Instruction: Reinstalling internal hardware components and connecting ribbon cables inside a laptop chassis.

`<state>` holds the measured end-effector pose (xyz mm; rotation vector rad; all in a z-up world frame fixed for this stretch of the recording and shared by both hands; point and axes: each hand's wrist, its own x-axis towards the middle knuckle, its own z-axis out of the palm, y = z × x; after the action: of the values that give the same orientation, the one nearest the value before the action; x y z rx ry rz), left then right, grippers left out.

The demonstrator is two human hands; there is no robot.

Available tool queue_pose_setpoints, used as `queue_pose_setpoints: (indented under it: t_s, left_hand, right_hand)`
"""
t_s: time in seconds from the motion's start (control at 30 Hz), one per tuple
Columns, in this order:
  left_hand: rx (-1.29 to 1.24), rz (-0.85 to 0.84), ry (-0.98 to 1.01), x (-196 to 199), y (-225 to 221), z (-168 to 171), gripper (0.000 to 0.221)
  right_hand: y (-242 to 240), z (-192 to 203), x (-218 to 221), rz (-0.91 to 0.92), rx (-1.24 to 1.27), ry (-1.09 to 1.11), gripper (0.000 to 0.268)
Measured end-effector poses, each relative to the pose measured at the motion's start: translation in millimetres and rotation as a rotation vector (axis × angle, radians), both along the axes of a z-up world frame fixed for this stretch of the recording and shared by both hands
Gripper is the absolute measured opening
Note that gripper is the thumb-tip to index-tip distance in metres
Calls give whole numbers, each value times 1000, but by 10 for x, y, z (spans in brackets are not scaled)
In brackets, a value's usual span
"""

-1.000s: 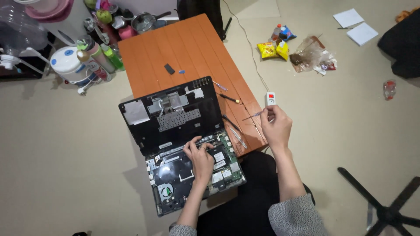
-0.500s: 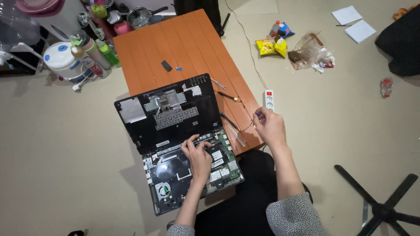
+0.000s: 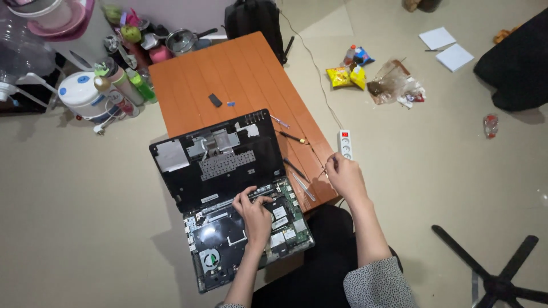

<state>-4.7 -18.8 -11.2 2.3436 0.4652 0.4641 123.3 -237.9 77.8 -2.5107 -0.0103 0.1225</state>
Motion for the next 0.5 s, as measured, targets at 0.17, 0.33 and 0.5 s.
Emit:
queue_pose_setpoints:
  t_s: [0.17,0.33,0.5]
  left_hand:
    - [-60,12,14,-16,6,5,34]
    - [-43,27,-7,-32,-20,143,30]
    - [-34,10,-33,-65,-27,207,28]
  right_hand:
    - [-37,-1,14,-77,200,52,28]
    - [-306,-307,339,-422,1297,174,21]
    - [-508,-499,412,-636,1977,325,19]
